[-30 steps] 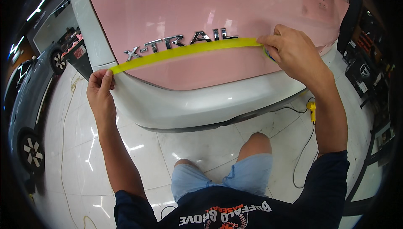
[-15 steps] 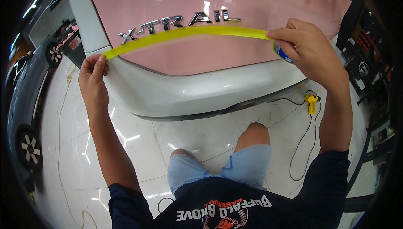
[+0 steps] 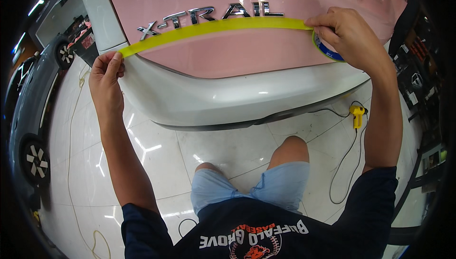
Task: The person applies strips of yellow masking tape to the rear of a pink car, specifically over the 'X-TRAIL' and '4WD' chrome emblems. They measure, cut, and smooth the tape to cover the lettering and surrounding areas.
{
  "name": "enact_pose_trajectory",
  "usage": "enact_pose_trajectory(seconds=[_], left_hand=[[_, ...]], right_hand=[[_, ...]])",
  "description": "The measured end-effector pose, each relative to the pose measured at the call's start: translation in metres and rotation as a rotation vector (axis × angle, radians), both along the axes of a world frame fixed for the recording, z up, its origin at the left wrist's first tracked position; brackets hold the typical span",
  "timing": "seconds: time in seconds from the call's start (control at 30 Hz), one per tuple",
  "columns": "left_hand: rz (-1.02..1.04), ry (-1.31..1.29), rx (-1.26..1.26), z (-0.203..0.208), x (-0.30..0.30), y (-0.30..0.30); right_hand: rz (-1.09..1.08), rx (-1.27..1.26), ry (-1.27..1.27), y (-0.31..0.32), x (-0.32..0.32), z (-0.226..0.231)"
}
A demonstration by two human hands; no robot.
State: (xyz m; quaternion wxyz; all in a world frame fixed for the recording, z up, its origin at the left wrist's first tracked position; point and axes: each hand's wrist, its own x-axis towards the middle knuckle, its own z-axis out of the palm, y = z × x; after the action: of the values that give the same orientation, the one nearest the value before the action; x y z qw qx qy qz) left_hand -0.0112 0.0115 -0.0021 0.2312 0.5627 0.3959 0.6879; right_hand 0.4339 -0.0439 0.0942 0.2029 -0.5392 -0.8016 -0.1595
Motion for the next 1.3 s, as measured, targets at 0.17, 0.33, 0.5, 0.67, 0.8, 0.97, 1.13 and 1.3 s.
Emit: enact_pose_trajectory(seconds=[0.17, 0.33, 0.5, 0.67, 0.8, 0.97, 1.13, 1.3], left_hand=[[-0.012, -0.007, 0.006, -0.003, -0.005, 0.001], [-0.016, -0.004, -0.005, -0.002, -0.005, -0.001], [0.013, 0.015, -0.021, -0.003, 0.001, 0.000], [-0.022, -0.009, -0.022, -0.005, -0.010, 0.004], [-0.034, -0.006, 0.035, -0.008, -0.012, -0.006], [0.092, -0.036, 0.090, -0.017, 0.019, -0.056], [0.064, -0.087, 0.106, -0.012, 0.026, -0.073], [0.073, -0.109, 0.172, -0.008, 0.005, -0.084]], right_hand=[[0.033, 0.052, -0.010, 0.000, 0.003, -0.004], [0.064, 0.112, -0.040, -0.002, 0.003, -0.007], [0.047, 0.116, -0.058, -0.002, 0.006, -0.010], [0.082, 0.153, -0.065, 0.003, 0.010, -0.014], [0.139, 0.209, -0.132, -0.014, 0.011, -0.016], [0.076, 0.103, -0.008, -0.062, 0.000, -0.026], [0.092, 0.078, 0.096, -0.074, -0.005, -0.025], [0.188, 0.114, 0.090, -0.084, 0.018, -0.014]])
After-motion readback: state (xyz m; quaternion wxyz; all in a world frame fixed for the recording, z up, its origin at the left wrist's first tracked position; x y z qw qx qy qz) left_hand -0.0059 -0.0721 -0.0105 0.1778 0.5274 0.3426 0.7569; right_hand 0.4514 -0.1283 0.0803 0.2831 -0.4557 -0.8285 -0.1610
